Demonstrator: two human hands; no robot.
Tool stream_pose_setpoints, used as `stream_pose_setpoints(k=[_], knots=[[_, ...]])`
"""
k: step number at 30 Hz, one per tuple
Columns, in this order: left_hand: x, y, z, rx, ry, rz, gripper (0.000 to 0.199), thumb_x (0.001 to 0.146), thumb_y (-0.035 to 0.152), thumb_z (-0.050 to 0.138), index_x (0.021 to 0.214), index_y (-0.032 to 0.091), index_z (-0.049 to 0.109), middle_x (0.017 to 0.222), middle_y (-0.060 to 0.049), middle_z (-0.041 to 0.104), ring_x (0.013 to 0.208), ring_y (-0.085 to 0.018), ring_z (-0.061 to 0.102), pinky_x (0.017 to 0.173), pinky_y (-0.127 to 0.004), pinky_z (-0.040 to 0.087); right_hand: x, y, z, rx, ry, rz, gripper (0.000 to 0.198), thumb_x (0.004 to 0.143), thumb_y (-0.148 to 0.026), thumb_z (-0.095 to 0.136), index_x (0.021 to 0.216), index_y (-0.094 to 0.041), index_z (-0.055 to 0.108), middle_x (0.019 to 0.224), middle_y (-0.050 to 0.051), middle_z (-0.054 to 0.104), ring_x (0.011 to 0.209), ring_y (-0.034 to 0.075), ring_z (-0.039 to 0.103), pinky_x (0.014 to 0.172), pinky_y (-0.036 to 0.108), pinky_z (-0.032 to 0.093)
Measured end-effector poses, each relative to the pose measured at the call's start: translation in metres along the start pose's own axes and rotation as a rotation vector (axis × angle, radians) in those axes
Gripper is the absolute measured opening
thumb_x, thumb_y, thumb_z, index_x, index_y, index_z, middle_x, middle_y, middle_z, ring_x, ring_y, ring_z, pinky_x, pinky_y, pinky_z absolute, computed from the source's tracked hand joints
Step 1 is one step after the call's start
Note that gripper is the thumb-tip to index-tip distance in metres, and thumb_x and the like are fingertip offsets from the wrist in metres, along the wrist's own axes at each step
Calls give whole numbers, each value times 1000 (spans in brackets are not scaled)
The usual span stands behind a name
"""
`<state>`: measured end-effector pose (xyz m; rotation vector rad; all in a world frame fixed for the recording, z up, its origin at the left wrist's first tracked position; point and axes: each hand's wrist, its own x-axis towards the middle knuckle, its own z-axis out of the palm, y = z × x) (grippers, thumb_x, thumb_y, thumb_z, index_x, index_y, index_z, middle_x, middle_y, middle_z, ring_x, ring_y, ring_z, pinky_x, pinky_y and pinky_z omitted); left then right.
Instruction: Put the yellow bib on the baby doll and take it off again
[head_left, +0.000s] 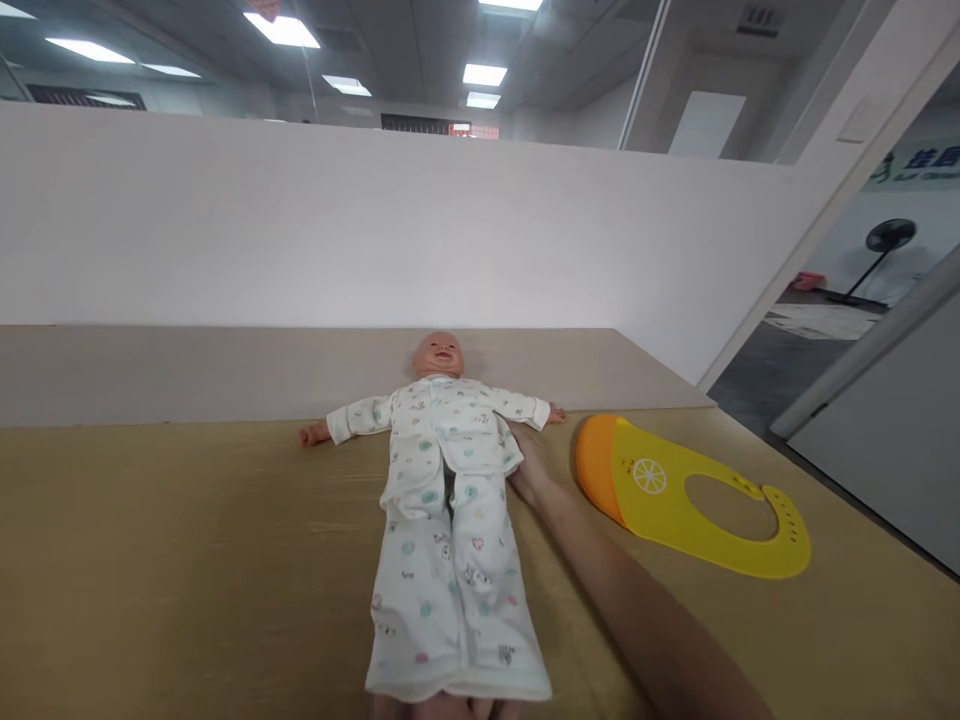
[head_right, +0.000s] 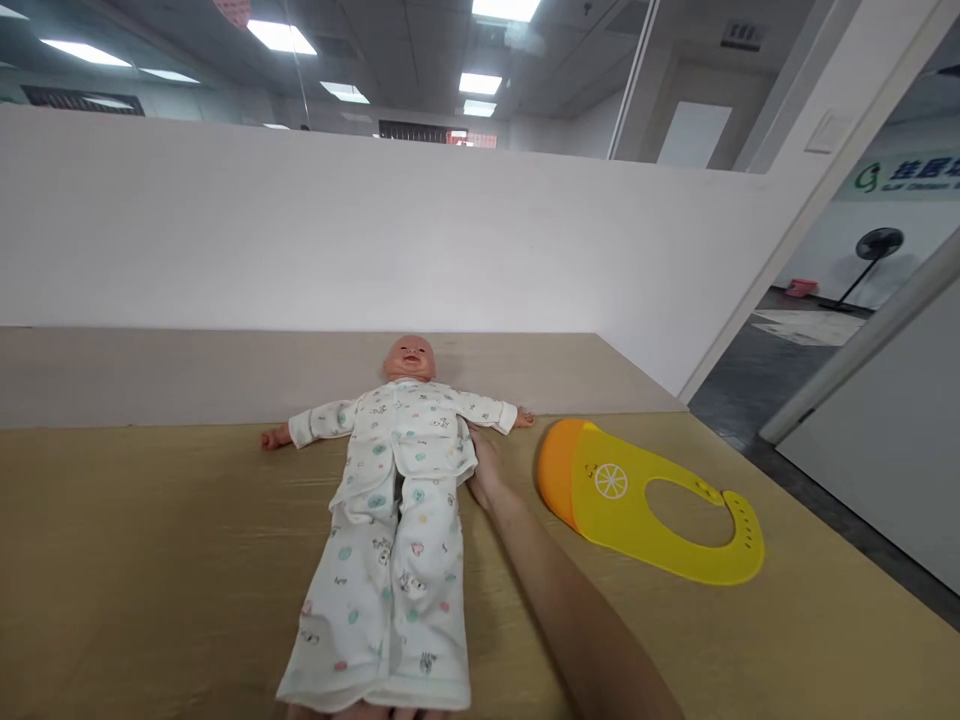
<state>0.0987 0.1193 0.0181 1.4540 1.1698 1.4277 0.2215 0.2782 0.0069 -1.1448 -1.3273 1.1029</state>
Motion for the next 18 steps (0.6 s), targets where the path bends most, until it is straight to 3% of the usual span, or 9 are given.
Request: stream_pose_setpoints(k=[2, 3, 4, 7, 9, 11, 14, 16, 18], knots=[[-60, -3, 4, -98, -33, -70, 36, 76, 58, 46, 105, 50, 65, 107, -1, 69, 96, -32, 65, 64, -50, 57, -22, 11, -9, 86, 63, 40, 44, 92, -36, 32, 114, -5, 55, 107, 10, 65, 102, 21, 61, 82, 29, 50], [-82, -6, 6, -211, -49, -135, 48, 80, 63, 32, 109, 46, 65, 108, -3, 69, 98, -31, 65, 72, -53, 56, -35, 14, -14, 119, 113, 50, 45, 90, -38, 34, 114, -6, 55, 111, 11, 64, 105, 21, 61, 85, 29, 50], [-99, -8, 8, -478, -65, -275, 57, 79, 69, 26, 107, 41, 68, 112, -5, 68, 105, -32, 62, 84, -57, 52, -48, 16, -18, 127, 165, 48, 44, 87, -40, 38, 114, -9, 55, 116, 12, 63, 108, 21, 60, 89, 31, 50], [-123, -12, 10, -1007, -34, -588, 70, 75, 77, 24, 102, 35, 72, 125, -7, 60, 126, -31, 45, 106, -56, 34, -95, 12, -29, 6, 233, -25, 41, 83, -43, 46, 113, -16, 56, 126, 12, 58, 119, 22, 53, 100, 39, 44], [-131, -9, 9, -1086, -53, -654, 63, 75, 74, 35, 101, 32, 73, 129, -8, 57, 130, -31, 40, 110, -51, 29, -131, 2, -35, -97, 150, -110, 39, 84, -41, 48, 115, -19, 55, 130, 11, 55, 123, 22, 49, 104, 42, 40], [-139, -4, 5, -1011, -50, -652, 50, 76, 64, 47, 104, 30, 72, 127, -9, 59, 126, -31, 45, 108, -50, 32, -165, -8, -40, -206, -12, -234, 39, 83, -37, 50, 118, -20, 54, 136, 10, 49, 128, 22, 43, 108, 43, 35], [-153, 0, -5, -678, 121, -531, 37, 76, 49, 59, 107, 31, 69, 118, -8, 65, 111, -31, 59, 102, -48, 42, -202, -18, -44, -455, -235, -429, 50, 77, -28, 59, 125, -20, 50, 146, 11, 35, 138, 24, 28, 112, 43, 27], [-157, 1, -12, -367, 206, -381, 33, 75, 45, 62, 103, 29, 70, 114, -6, 67, 106, -30, 62, 99, -46, 45, -214, -19, -43, -612, -288, -501, 57, 73, -21, 59, 129, -19, 46, 148, 11, 28, 140, 25, 22, 113, 42, 27], [-156, 0, -17, -56, 212, -213, 30, 77, 43, 60, 102, 28, 69, 116, -6, 66, 112, -29, 59, 101, -46, 43, -217, -19, -39, -727, -303, -512, 60, 72, -16, 56, 130, -19, 45, 149, 11, 26, 140, 25, 20, 112, 43, 27]])
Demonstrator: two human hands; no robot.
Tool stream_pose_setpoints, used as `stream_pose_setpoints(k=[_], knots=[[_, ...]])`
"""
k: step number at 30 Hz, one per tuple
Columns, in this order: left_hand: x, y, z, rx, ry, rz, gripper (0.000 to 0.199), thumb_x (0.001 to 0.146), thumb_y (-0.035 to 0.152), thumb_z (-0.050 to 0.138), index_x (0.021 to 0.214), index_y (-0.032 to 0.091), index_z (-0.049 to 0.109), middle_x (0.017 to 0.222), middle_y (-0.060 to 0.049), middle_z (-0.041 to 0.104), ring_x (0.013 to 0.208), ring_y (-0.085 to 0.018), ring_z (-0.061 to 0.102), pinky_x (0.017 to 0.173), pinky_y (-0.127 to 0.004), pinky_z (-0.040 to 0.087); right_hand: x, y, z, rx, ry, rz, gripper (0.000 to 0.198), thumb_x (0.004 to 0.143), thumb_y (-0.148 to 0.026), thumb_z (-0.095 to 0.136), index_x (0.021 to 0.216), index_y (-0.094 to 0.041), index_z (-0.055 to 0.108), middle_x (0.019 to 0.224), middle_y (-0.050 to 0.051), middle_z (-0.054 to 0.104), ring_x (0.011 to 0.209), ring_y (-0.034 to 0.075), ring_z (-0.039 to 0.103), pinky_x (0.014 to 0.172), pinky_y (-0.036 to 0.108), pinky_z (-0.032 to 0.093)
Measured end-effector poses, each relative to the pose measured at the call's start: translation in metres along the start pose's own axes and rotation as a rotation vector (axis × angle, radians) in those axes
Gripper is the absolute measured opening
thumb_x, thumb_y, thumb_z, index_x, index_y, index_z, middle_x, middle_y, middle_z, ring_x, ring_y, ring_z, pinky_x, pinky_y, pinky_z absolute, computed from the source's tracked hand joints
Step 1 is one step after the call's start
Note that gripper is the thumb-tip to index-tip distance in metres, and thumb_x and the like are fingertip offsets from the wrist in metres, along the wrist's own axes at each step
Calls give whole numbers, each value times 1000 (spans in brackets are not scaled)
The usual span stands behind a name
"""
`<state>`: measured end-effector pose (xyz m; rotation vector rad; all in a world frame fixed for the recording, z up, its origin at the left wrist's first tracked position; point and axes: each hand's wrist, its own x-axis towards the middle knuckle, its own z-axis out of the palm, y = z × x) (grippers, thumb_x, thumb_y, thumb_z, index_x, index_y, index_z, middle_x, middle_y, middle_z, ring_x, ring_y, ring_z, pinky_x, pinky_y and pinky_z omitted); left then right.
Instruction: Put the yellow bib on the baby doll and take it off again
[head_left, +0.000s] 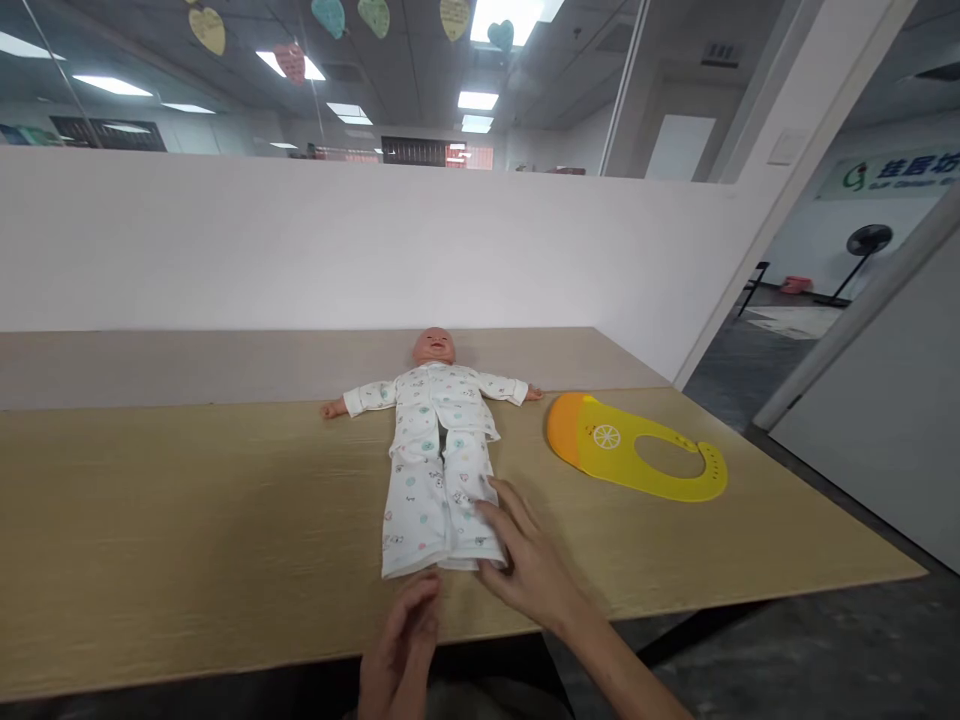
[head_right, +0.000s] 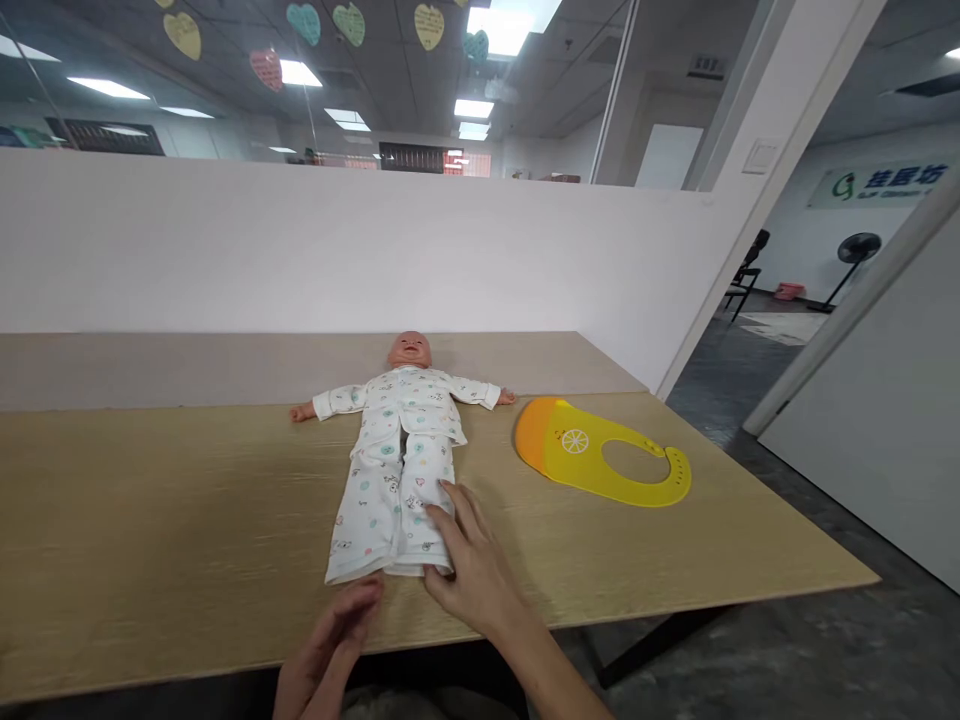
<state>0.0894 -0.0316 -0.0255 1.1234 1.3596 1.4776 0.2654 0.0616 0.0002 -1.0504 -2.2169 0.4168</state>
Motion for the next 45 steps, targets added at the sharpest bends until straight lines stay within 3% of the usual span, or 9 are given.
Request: stream_pose_setpoints(k=[4, 9, 15, 19, 22, 27, 33, 41, 45], knots=[[7, 4, 1, 438, -30, 316, 27, 82, 34, 54, 104, 30, 68, 122, -5, 62, 114, -28, 57, 99, -48, 46, 3, -1, 5, -85, -63, 37, 62, 71, -10, 51, 132, -19, 42, 148, 10, 26, 138, 24, 23, 112, 42, 29], [11, 10, 1, 666, -51, 447, 20, 84, 29, 50, 93, 27, 68, 116, -7, 63, 106, -26, 62, 85, -37, 56, 1, 1, 6, -111, -39, 102, 67, 67, -2, 47, 131, -21, 43, 145, 10, 30, 136, 23, 27, 111, 41, 32], [12, -6, -3, 932, -82, 625, 36, 85, 26, 48, 119, 23, 61, 136, -12, 49, 125, -30, 47, 96, -42, 49, -3, 8, 8, -48, -11, 161, 69, 66, -1, 43, 133, -18, 41, 145, 11, 29, 137, 22, 26, 111, 40, 31], [17, -5, -1, 1123, -130, 727, 51, 85, 30, 50, 136, 28, 46, 132, -13, 51, 124, -31, 48, 94, -46, 48, -3, 8, 8, -16, 12, 188, 66, 66, -2, 42, 131, -17, 42, 143, 11, 33, 135, 22, 28, 112, 41, 31], [27, 5, 1, 1208, -182, 730, 57, 85, 37, 51, 140, 32, 38, 119, -12, 59, 109, -29, 57, 87, -45, 51, -2, 7, 8, -5, 13, 210, 65, 67, -3, 42, 130, -16, 43, 142, 11, 33, 135, 22, 29, 112, 41, 30], [40, 11, 1, 1338, -139, 707, 58, 85, 46, 49, 140, 30, 38, 94, -11, 66, 86, -28, 61, 73, -44, 50, -2, 6, 6, 0, -2, 243, 64, 66, -4, 44, 130, -15, 45, 142, 11, 34, 134, 22, 30, 113, 40, 29], [36, 7, 4, 1423, -117, 707, 57, 88, 45, 46, 141, 29, 36, 88, -10, 65, 85, -28, 61, 77, -46, 46, -1, 4, 4, -22, -42, 254, 57, 70, -10, 49, 127, -11, 49, 141, 14, 36, 132, 24, 32, 110, 40, 31], [49, 19, 10, 1323, -286, 568, 56, 90, 44, 42, 143, 28, 34, 72, -4, 64, 71, -18, 62, 71, -30, 48, 1, -1, 0, -15, -58, 248, 50, 74, -14, 49, 124, -10, 52, 138, 14, 40, 129, 24, 36, 109, 39, 31], [60, 17, 10, 1305, -348, 564, 53, 92, 38, 40, 144, 30, 30, 76, -3, 67, 72, -17, 64, 67, -26, 48, 1, -2, -1, 2, -56, 252, 49, 75, -14, 48, 124, -10, 52, 138, 15, 41, 128, 23, 37, 108, 39, 32]])
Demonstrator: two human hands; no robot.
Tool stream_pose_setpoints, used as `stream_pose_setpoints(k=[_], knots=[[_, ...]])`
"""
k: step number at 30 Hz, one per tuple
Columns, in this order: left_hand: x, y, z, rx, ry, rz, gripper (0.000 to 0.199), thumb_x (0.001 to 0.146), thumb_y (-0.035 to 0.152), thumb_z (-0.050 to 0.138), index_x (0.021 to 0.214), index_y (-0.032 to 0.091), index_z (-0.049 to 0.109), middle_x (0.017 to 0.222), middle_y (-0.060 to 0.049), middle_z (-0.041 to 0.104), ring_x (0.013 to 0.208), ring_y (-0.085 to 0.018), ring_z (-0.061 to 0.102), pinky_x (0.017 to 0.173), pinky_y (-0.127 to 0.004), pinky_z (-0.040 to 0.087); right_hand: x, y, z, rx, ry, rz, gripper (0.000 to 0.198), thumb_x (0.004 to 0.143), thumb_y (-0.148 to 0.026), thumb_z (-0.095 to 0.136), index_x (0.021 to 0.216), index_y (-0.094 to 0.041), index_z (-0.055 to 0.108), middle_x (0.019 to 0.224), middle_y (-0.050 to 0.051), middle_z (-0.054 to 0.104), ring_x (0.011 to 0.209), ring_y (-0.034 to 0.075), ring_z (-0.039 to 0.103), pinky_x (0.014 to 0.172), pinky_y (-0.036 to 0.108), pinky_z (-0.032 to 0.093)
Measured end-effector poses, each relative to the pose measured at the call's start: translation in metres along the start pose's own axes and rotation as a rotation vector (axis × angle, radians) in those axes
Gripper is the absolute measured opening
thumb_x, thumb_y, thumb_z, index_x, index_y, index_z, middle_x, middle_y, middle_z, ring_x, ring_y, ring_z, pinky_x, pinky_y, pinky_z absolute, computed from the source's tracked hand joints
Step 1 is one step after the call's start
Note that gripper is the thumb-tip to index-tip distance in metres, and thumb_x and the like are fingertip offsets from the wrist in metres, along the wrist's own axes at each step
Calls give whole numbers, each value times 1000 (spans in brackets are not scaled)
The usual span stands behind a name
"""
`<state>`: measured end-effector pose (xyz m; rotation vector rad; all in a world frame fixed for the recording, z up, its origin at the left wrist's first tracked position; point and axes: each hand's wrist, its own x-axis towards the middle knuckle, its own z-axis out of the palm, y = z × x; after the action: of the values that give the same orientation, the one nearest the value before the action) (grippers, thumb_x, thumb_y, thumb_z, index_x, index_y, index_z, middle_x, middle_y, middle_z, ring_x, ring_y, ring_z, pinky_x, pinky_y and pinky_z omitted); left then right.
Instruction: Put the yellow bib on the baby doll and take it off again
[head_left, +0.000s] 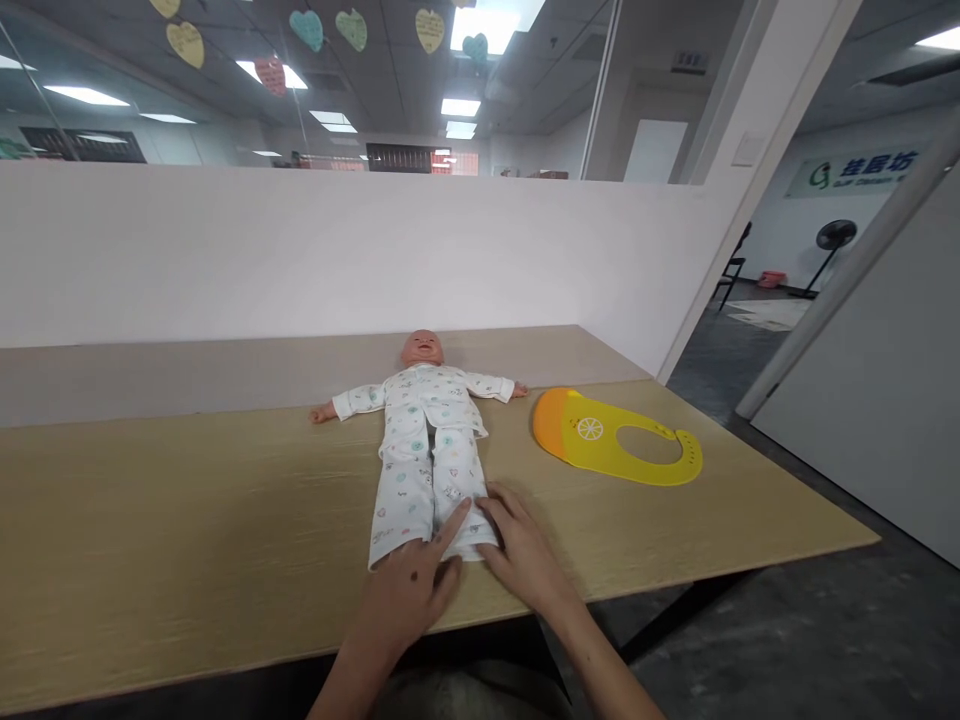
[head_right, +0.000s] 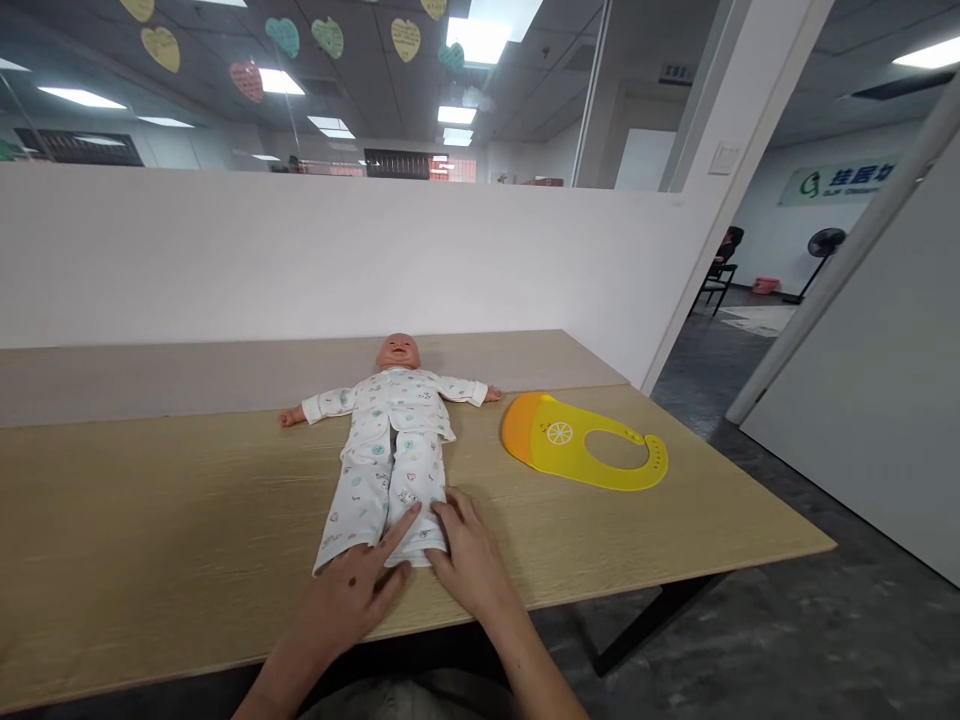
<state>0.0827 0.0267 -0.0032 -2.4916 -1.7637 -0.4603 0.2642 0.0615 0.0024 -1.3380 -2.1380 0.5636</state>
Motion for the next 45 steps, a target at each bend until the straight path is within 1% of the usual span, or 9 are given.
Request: stream_pose_setpoints(k=[8, 13, 16, 20, 23, 26, 30, 39, 45], knots=[[6, -1, 14, 218, 148, -77, 50, 87, 20, 49, 137, 21, 45, 56, 1, 62, 53, -17, 61, 50, -24, 42, -1, -1, 1, 106, 34, -15, 53, 71, -25, 61, 123, -15, 54, 137, 14, 44, 129, 25, 39, 107, 42, 34], [3, 0, 16, 246, 311, -44, 50, 84, 21, 53, 133, 17, 49, 52, 2, 59, 49, -17, 59, 48, -26, 42, -3, 11, -3, 521, 127, 29, 52, 72, -33, 66, 121, -21, 56, 140, 11, 44, 131, 24, 38, 110, 44, 29], [3, 1, 13, 257, 361, -15, 50, 83, 20, 52, 133, 14, 49, 50, 3, 57, 47, -17, 57, 47, -27, 42, -4, 41, -18, 838, 381, 241, 48, 72, -37, 66, 117, -22, 58, 136, 10, 49, 127, 24, 43, 109, 47, 30], [2, 1, 9, 259, 376, 10, 46, 84, 19, 51, 129, 15, 53, 53, 3, 58, 49, -16, 58, 48, -27, 42, -12, 100, -66, 1075, 952, 465, 40, 62, -31, 69, 100, -22, 61, 121, 2, 56, 107, 15, 55, 104, 36, 38], [0, 0, 8, 256, 367, 29, 40, 84, 18, 52, 124, 16, 57, 57, 2, 61, 52, -15, 59, 51, -26, 43, -25, 136, -109, 1174, 1195, 558, 24, 63, -26, 63, 85, -21, 57, 94, -3, 57, 80, 8, 57, 91, 26, 47], [-1, -2, 10, 264, 374, 34, 36, 84, 17, 51, 119, 16, 59, 59, 1, 62, 55, -16, 61, 53, -26, 44, -40, 153, -136, 1131, 1362, 687, 11, 69, -21, 54, 79, -20, 53, 81, -4, 52, 72, 6, 55, 80, 20, 50], [-3, -6, 16, 275, 359, 56, 35, 86, 14, 47, 118, 16, 60, 61, 1, 65, 54, -14, 61, 51, -24, 44, -44, 150, -143, 1227, 1294, 799, 10, 72, -17, 44, 81, -20, 48, 77, 0, 55, 70, 11, 59, 66, 23, 54], [-7, -10, 23, 282, 420, 108, 33, 84, 6, 44, 105, 17, 67, 75, -4, 72, 51, -15, 61, 48, -24, 44, -26, 137, -121, 1389, 1123, 775, 13, 73, -12, 42, 84, -19, 45, 84, 6, 60, 74, 12, 65, 63, 21, 57], [-7, -8, 26, 208, 411, -35, 30, 88, 18, 47, 111, 19, 66, 64, -3, 68, 56, -17, 63, 56, -25, 49, -14, 146, -119, 1356, 1008, 756, 9, 75, -11, 44, 75, -18, 49, 74, 3, 62, 65, 10, 64, 60, 19, 56]])
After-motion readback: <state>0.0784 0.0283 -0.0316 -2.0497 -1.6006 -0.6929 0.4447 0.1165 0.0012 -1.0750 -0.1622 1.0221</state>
